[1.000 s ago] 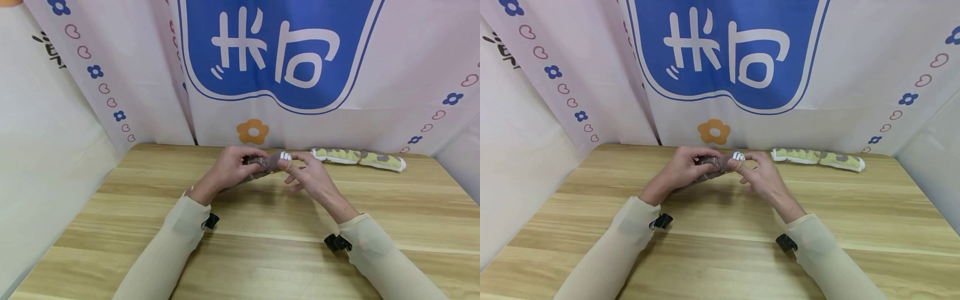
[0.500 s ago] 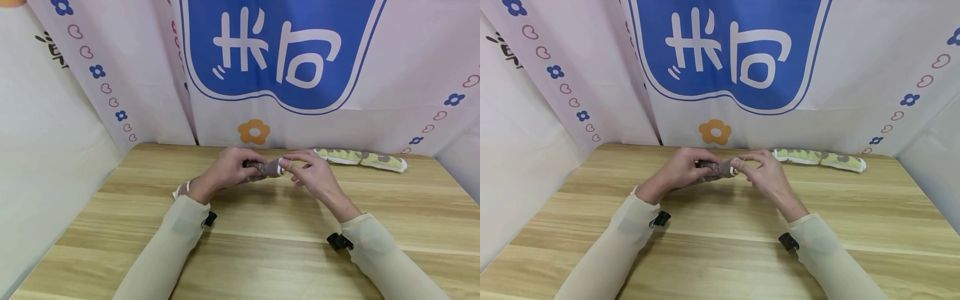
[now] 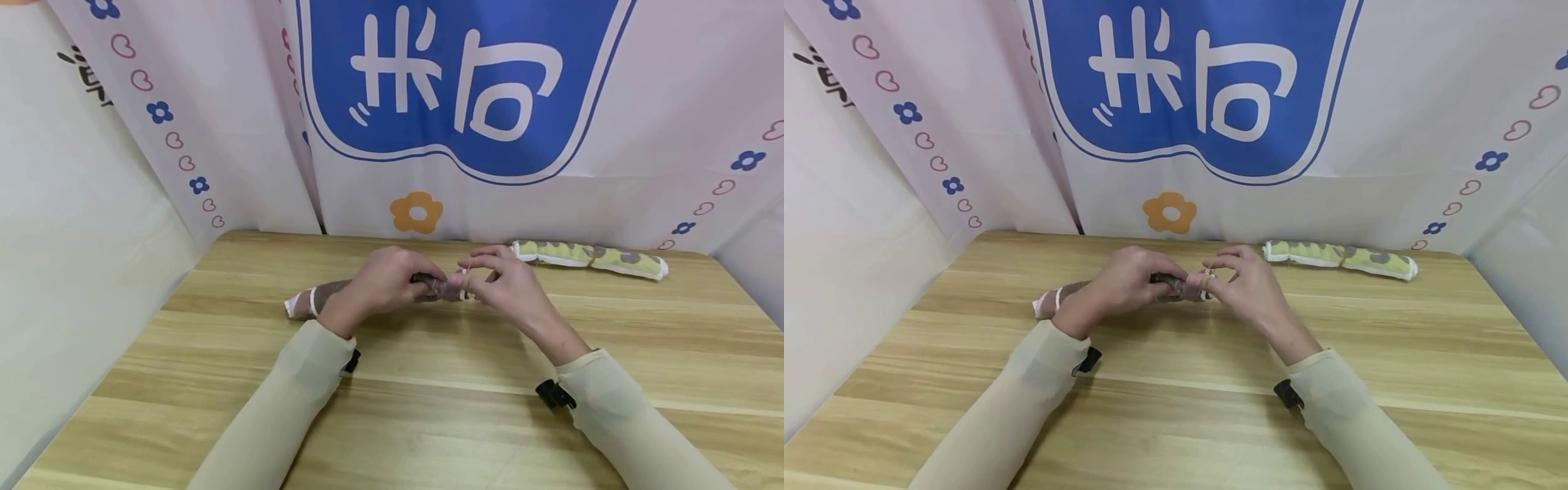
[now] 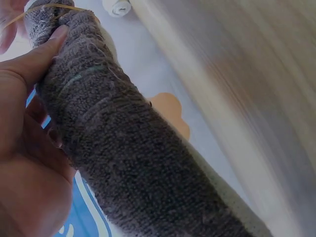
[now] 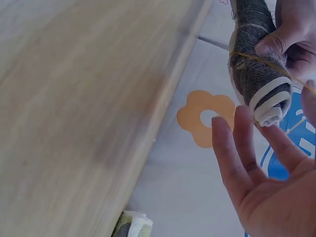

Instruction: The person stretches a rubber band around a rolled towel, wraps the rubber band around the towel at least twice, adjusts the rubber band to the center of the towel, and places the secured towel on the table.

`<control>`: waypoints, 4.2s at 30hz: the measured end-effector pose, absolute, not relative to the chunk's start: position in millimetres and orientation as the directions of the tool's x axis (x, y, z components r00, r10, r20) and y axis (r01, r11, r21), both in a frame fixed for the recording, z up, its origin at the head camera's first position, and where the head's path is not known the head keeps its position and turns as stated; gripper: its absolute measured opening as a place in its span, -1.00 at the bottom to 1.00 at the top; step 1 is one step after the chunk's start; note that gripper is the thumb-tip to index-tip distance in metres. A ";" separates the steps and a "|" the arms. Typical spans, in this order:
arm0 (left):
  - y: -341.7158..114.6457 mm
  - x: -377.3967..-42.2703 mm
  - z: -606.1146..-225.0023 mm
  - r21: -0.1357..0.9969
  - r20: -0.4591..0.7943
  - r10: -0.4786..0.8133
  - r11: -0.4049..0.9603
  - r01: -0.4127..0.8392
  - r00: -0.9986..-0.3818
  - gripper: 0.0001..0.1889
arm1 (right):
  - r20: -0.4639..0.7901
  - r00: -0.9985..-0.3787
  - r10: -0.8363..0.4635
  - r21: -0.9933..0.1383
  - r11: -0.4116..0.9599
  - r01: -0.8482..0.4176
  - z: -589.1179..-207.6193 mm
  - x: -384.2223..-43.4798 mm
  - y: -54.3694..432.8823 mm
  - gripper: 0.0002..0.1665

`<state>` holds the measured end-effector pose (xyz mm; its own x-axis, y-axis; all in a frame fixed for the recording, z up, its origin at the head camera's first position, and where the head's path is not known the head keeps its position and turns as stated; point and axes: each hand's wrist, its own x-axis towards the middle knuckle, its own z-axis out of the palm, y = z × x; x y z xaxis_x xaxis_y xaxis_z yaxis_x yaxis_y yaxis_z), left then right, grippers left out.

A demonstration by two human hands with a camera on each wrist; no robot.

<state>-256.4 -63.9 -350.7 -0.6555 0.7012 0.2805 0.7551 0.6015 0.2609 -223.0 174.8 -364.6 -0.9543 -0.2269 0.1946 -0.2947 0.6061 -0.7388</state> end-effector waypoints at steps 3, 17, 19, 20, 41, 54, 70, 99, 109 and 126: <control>-60.1 -255.4 -352.0 0.222 0.293 0.711 0.599 0.769 -0.639 -0.78 | 0.230 -0.930 -0.286 -0.687 0.629 -0.364 -366.6 -223.9 172.9 -0.36; -53.4 -249.9 -358.4 0.172 0.365 0.716 0.576 0.799 -0.595 -0.79 | 0.268 -0.892 -0.364 -0.583 0.675 -0.451 -375.5 -226.7 171.8 -0.33; -52.6 -249.6 -359.0 0.171 0.382 0.715 0.568 0.805 -0.586 -0.80 | 0.270 -0.888 -0.373 -0.581 0.673 -0.459 -375.7 -227.1 171.8 -0.33; -52.2 -249.3 -359.4 0.171 0.389 0.715 0.565 0.807 -0.582 -0.80 | 0.270 -0.886 -0.376 -0.582 0.670 -0.461 -375.8 -227.2 171.8 -0.33; -46.7 -248.3 -363.5 0.169 0.442 0.734 0.497 0.851 -0.516 -0.69 | 0.242 -0.898 -0.368 -0.605 0.666 -0.436 -374.1 -226.7 173.3 -0.35; -50.8 -252.3 -368.1 0.243 0.616 0.616 0.444 0.862 -0.491 -0.79 | 0.188 -0.929 -0.318 -0.581 0.726 -0.366 -373.4 -230.5 180.5 -0.11; -45.4 -250.0 -359.8 0.662 0.652 0.284 0.239 0.710 -0.703 -0.80 | 0.176 -0.939 -0.296 -0.724 0.607 -0.327 -373.7 -228.3 177.2 -0.20; -49.8 -250.8 -349.6 0.951 0.309 0.241 -0.073 0.301 -0.920 -0.66 | 0.323 -0.922 -0.211 -0.854 0.355 -0.381 -371.5 -221.6 175.6 -0.64; -53.6 -250.6 -345.6 0.982 0.147 0.433 -0.173 0.078 -0.889 -0.60 | 0.331 -0.905 -0.267 -0.850 0.334 -0.409 -373.4 -225.6 175.0 -0.51; -56.0 -262.4 -344.0 0.944 0.131 -0.013 -0.304 0.128 -0.991 -0.62 | 0.115 -0.949 -0.293 -0.844 0.475 -0.248 -372.9 -230.4 183.2 -0.49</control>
